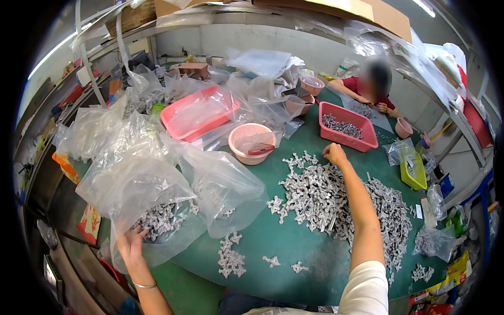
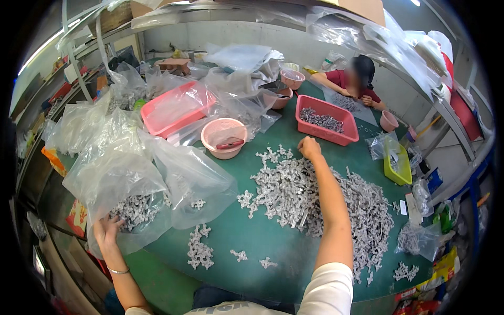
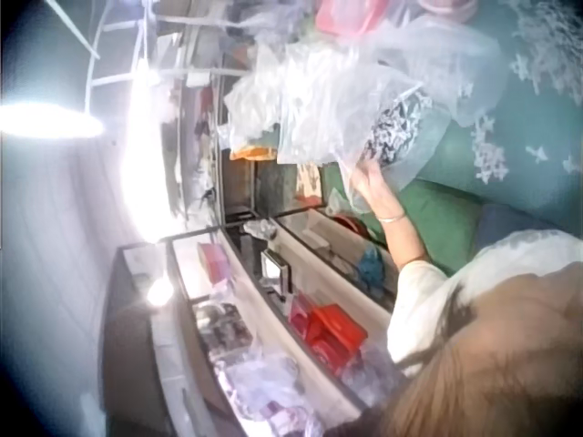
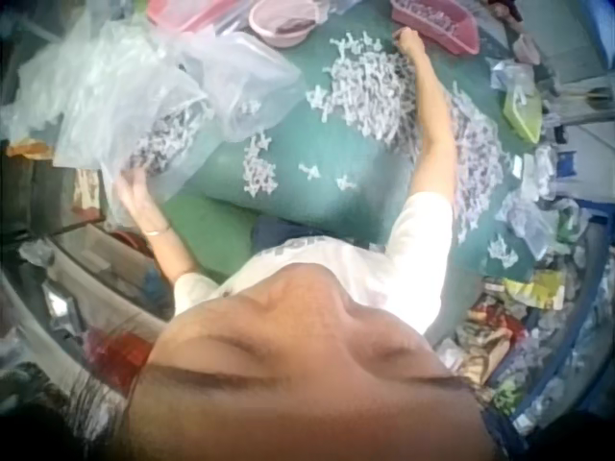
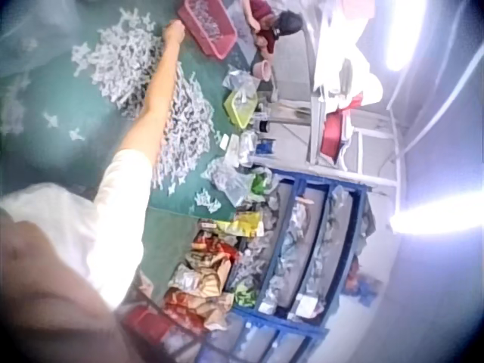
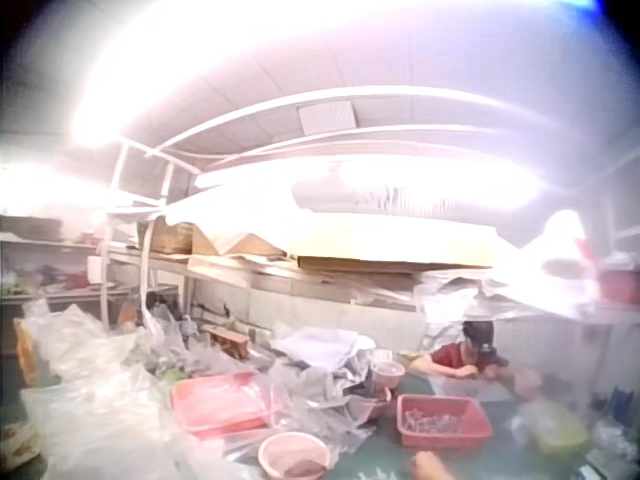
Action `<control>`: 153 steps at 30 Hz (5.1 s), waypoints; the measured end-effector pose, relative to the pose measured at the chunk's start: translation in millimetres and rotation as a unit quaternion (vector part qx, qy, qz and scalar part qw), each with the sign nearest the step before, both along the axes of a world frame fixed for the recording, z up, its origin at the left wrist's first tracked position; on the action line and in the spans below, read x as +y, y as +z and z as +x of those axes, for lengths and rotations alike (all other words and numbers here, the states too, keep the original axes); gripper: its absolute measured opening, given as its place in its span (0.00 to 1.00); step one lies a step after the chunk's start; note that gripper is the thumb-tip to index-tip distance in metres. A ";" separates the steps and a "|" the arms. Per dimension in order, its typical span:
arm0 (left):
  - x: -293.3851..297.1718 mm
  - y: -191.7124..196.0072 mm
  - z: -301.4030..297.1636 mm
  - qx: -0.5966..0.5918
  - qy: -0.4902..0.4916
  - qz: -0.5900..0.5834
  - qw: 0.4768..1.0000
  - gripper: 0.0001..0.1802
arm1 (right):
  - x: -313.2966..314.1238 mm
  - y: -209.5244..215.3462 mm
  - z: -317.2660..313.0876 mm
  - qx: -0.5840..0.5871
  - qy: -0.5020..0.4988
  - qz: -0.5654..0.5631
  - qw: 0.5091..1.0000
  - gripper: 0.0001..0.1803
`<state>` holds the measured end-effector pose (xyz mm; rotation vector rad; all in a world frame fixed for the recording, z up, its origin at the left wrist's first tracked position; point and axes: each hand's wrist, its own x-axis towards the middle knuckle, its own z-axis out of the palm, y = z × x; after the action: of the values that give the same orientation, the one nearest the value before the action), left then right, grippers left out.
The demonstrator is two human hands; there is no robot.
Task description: The person picks up small silver cross-shaped metal pieces one by one from a large pile, checks them by turning them over, and places them into plastic bags.
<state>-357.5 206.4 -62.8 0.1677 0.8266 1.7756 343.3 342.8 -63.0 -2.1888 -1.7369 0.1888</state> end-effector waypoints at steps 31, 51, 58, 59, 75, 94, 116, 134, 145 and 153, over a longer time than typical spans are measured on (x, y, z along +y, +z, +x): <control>-30.9 51.5 -7.0 -0.117 -0.022 -0.036 0.992 0.32 | 17.8 80.4 -1.5 0.301 0.008 0.064 0.951 0.15; -111.2 24.4 191.1 0.563 -0.218 0.179 0.777 0.16 | -276.9 15.5 -245.6 0.151 0.350 -0.048 0.923 0.18; -71.6 -9.5 217.4 0.758 -0.324 0.243 0.512 0.28 | -307.3 13.9 -234.8 0.106 0.329 0.034 0.938 0.16; -73.6 -9.1 217.6 0.775 -0.328 0.256 0.476 0.29 | -314.1 16.0 -233.9 0.080 0.304 0.045 0.948 0.16; -98.7 -32.2 213.0 0.766 -0.234 0.353 0.484 0.20 | -329.4 -4.8 -221.9 0.026 0.250 0.137 0.958 0.18; -113.0 -36.3 213.9 0.811 -0.208 0.295 0.460 0.23 | -150.4 75.9 -443.5 0.591 0.310 -0.123 0.734 0.21; -79.3 -19.1 202.8 0.409 -0.082 0.103 0.903 0.17 | -246.8 11.3 -322.8 0.289 0.334 -0.034 0.897 0.14; -10.8 60.3 104.2 0.302 0.120 0.117 0.939 0.29 | -239.0 -7.2 -363.2 0.078 0.402 0.055 0.911 0.20; -66.7 49.5 143.0 0.426 0.065 0.175 0.885 0.28 | -138.1 43.1 -450.5 0.671 0.279 -0.073 0.683 0.25; -131.1 43.3 201.4 0.338 -0.075 0.198 0.917 0.27 | -244.6 52.4 -442.3 0.553 0.347 0.073 0.754 0.29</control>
<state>-156.1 75.3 -19.5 1.1345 0.8827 1.7274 -99.0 98.2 -10.6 -0.7734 -1.5470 1.1862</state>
